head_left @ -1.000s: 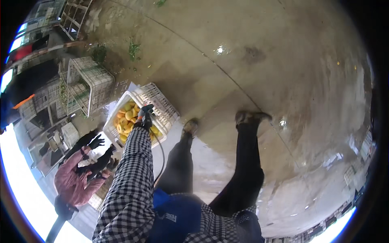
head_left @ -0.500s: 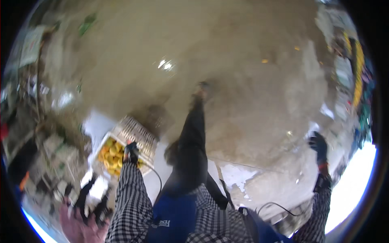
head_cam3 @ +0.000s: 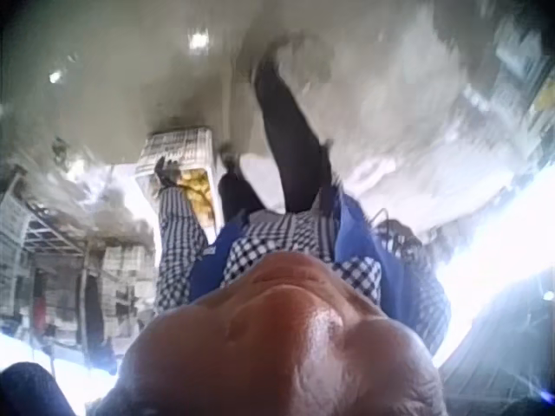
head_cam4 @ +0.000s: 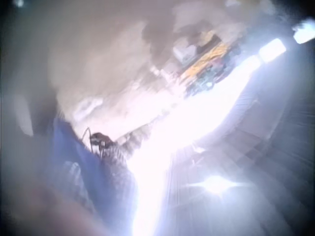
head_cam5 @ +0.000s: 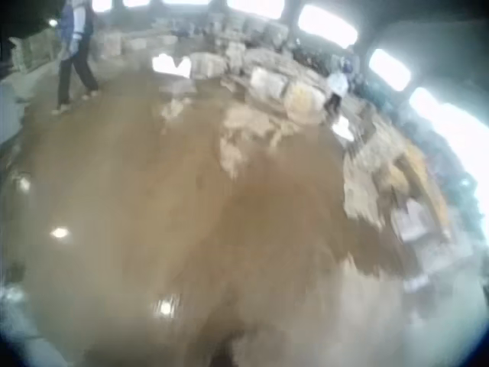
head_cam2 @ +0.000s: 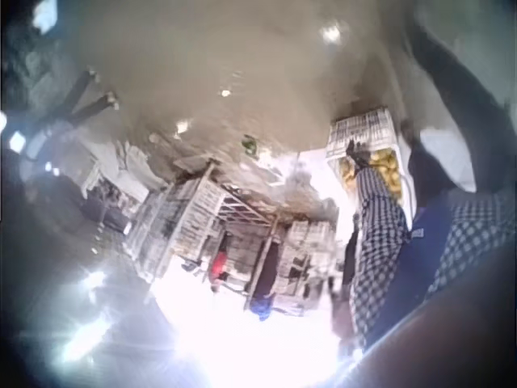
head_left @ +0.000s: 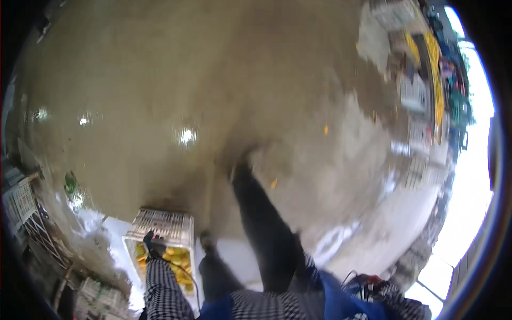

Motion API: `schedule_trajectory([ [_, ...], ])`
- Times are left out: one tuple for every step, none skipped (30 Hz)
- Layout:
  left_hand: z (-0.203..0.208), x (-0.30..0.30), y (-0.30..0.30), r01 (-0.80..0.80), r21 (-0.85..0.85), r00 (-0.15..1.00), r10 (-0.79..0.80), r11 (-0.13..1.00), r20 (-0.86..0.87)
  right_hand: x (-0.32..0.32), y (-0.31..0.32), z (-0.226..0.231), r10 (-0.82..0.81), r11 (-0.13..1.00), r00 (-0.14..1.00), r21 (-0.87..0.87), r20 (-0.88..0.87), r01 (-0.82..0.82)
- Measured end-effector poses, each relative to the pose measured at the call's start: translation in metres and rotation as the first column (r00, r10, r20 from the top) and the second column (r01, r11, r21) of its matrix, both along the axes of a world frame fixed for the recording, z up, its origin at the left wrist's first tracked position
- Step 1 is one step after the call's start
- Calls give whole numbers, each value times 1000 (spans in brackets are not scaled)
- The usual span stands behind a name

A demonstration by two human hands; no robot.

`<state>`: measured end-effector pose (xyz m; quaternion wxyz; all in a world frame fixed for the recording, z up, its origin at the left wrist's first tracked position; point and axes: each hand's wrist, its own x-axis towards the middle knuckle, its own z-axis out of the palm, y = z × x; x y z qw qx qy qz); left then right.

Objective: Sort fruit from crates into a processing machine and then core the halved fruit using a hand tool at a work table.

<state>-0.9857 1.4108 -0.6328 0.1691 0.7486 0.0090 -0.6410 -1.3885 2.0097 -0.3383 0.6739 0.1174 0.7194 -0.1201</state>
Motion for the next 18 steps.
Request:
schedule_trajectory([
  [6, -29, 3, 44, 16, 999, -44, 999, 22, -38, 17, 4, 107, 994, 987, 34, -119, -104],
  [17, -39, 2, 92, 3, 990, -92, 996, 109, -87, 27, 11, 279, 960, 926, 66, -254, -271],
  [21, -51, -6, 143, -9, 974, -139, 990, 179, -159, 15, 6, 451, 891, 806, 141, -383, -431],
  [36, -34, -10, 173, 10, 964, -171, 985, 205, -191, 8, 27, 510, 859, 705, 241, -494, -452],
  [24, -43, -14, 153, -29, 967, -144, 988, 209, -254, -20, 15, 350, 932, 642, 187, -682, -310],
  [25, -64, -13, 114, -7, 993, -114, 993, 19, -313, -37, 29, 92, 987, 597, -5, -797, -159],
  [58, -72, -22, 105, 25, 993, -106, 994, 51, -320, -153, 47, -48, 954, 426, -168, -903, -248],
  [72, -82, -26, 154, 33, 985, -156, 988, 78, -332, -239, 72, 40, 974, 543, -88, -839, -207],
  [55, -86, -15, 198, 29, 977, -199, 980, 81, -331, -285, 70, -213, 898, 630, -404, -747, -175],
  [50, -85, -14, 181, 5, 983, -181, 983, -9, -343, -301, 64, -260, 808, 787, -572, -560, -141],
  [45, -86, -11, 126, -48, 992, -124, 991, 35, -332, -308, 59, -216, 796, 826, -584, -520, -160],
  [31, -64, -26, 257, 92, 966, -253, 962, -58, -335, -310, 53, -225, 845, 864, -532, -451, -58],
  [27, -88, -59, 168, 41, 986, -168, 985, 8, -318, -327, 36, 32, 845, 911, -476, -411, -245],
  [36, -122, -58, 67, 37, 997, -69, 997, 44, -314, -283, 20, 28, 830, 937, -515, -348, -216],
  [30, -144, -63, 67, 28, 998, -67, 997, 6, -309, -203, -12, -458, 629, 868, -620, 191, 469],
  [2, -139, -54, 118, -81, 993, -117, 990, 14, -273, -158, -48, -692, 383, 582, -466, 427, 797],
  [-15, -141, -67, 182, -176, 983, -176, 968, 47, -244, -151, -60, -216, 890, 973, -428, -87, 160],
  [-9, -146, -76, 192, -156, 981, -182, 969, 74, -230, -209, -29, 3, 853, 1000, -521, -18, -12],
])
